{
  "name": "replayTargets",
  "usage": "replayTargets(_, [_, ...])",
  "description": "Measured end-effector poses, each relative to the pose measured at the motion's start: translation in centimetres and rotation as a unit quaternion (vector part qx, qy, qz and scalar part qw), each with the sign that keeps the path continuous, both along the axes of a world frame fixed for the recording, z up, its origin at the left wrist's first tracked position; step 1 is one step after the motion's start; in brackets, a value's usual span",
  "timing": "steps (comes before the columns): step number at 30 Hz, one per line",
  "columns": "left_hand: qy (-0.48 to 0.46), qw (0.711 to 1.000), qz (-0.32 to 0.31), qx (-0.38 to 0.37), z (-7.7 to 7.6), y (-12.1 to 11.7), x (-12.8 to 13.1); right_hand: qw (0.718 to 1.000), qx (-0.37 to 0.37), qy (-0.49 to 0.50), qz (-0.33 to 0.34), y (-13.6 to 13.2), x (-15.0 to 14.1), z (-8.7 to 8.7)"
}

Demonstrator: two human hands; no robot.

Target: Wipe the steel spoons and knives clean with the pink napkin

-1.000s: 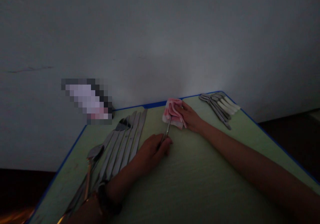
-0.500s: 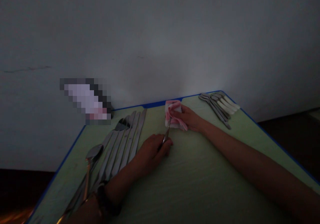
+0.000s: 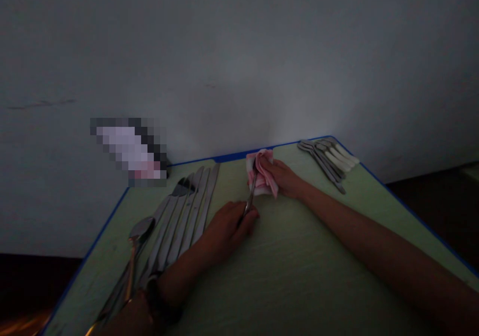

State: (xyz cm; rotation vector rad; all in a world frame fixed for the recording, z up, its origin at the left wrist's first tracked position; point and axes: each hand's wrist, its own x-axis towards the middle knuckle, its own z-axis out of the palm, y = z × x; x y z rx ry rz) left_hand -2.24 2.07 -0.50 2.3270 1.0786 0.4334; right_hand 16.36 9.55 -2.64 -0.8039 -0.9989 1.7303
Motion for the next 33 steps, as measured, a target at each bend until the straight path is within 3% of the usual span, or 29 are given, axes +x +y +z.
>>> replayTargets(14, [-0.017, 0.999, 0.012, -0.03, 0.2, 0.0, 0.0, 0.998, 0.001, 0.038, 0.058, -0.2, 0.7, 0.6])
replayTargets(20, [-0.092, 0.987, 0.078, -0.105, 0.0, -0.1, -0.2, 0.999, -0.024, 0.034, 0.017, 0.0, 0.3, 0.2])
replayTargets(26, [-0.098, 0.977, 0.134, -0.135, 0.1, 0.0, 0.0, 0.997, -0.035, 0.051, 0.035, 0.3, 0.1, -0.2])
replayTargets(33, [-0.098, 0.968, 0.161, -0.167, 0.4, 0.8, 0.8, 0.997, -0.026, 0.048, -0.047, 0.8, -0.6, -0.4])
